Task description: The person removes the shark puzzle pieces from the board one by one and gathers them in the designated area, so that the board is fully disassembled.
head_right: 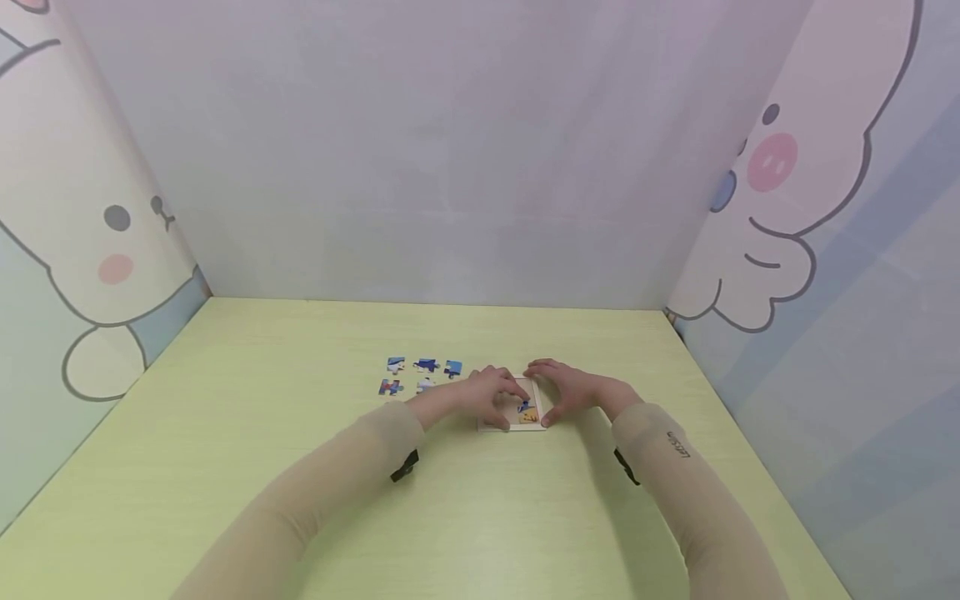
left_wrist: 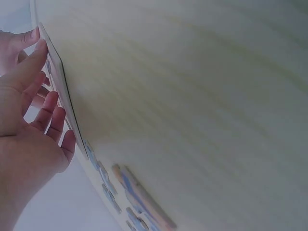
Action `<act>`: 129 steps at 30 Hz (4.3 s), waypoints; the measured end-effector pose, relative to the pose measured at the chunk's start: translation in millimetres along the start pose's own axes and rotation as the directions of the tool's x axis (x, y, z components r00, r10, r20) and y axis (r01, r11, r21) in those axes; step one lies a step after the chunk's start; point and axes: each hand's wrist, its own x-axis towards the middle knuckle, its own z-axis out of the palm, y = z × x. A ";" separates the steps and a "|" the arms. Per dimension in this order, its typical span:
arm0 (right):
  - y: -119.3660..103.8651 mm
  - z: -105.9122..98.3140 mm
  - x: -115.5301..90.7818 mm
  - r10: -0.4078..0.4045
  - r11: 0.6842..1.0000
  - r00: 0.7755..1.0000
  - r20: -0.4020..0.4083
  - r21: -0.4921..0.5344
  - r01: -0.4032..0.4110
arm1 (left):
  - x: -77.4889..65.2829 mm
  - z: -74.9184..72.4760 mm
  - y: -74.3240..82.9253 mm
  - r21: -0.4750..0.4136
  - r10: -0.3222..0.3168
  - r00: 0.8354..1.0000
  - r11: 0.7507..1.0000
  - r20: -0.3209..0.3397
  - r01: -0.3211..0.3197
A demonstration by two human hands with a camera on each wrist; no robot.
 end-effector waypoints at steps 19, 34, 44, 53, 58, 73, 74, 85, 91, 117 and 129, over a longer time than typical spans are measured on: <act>0.8 2.9 0.2 0.034 0.999 0.999 -0.007 0.012 -0.034 | 1.7 -0.2 4.7 -0.044 -0.056 0.998 0.997 0.014 0.057; -0.3 2.9 0.4 0.029 0.999 1.000 -0.008 0.030 -0.029 | 1.6 -4.3 8.6 -0.172 -0.057 0.998 0.983 0.019 0.060; 2.8 4.3 -0.4 0.028 1.000 1.000 -0.014 0.013 -0.028 | 5.0 1.8 4.2 -0.373 0.027 0.999 0.927 -0.027 -0.035; 5.0 4.6 0.7 -0.033 0.999 0.999 -0.037 -0.007 0.033 | 5.1 5.6 10.2 -0.283 0.075 0.997 0.956 -0.022 -0.078; 2.3 3.5 0.5 -0.005 1.000 1.000 -0.023 0.001 0.005 | 4.0 5.8 9.7 -0.279 0.072 0.997 0.957 -0.037 -0.080; 1.2 4.9 -1.4 0.049 0.999 0.999 -0.013 0.007 -0.049 | -8.5 -4.8 -3.2 -0.374 0.034 0.997 0.926 -0.064 -0.055; 0.9 5.2 -1.7 0.049 0.999 0.999 -0.012 0.005 -0.049 | -9.5 -5.8 -4.0 -0.370 0.042 0.997 0.927 -0.069 -0.065; -1.8 4.4 -1.8 0.030 1.000 0.999 -0.011 -0.006 -0.030 | -32.6 -24.9 -17.7 -0.377 0.070 0.994 0.921 -0.084 -0.097; -1.4 3.8 -0.7 0.024 1.000 1.000 -0.015 0.009 -0.023 | -44.9 -31.5 -26.2 -0.356 0.068 0.995 0.930 -0.072 -0.089; 3.2 3.7 -0.1 0.011 1.000 1.000 -0.014 0.003 -0.011 | -73.9 -16.3 -56.2 -0.288 -0.008 0.998 0.958 -0.059 -0.009; 2.1 0.8 3.7 -0.005 1.000 1.000 -0.019 0.007 0.005 | -81.1 -29.8 -58.3 -0.190 -0.032 0.993 0.982 -0.115 0.010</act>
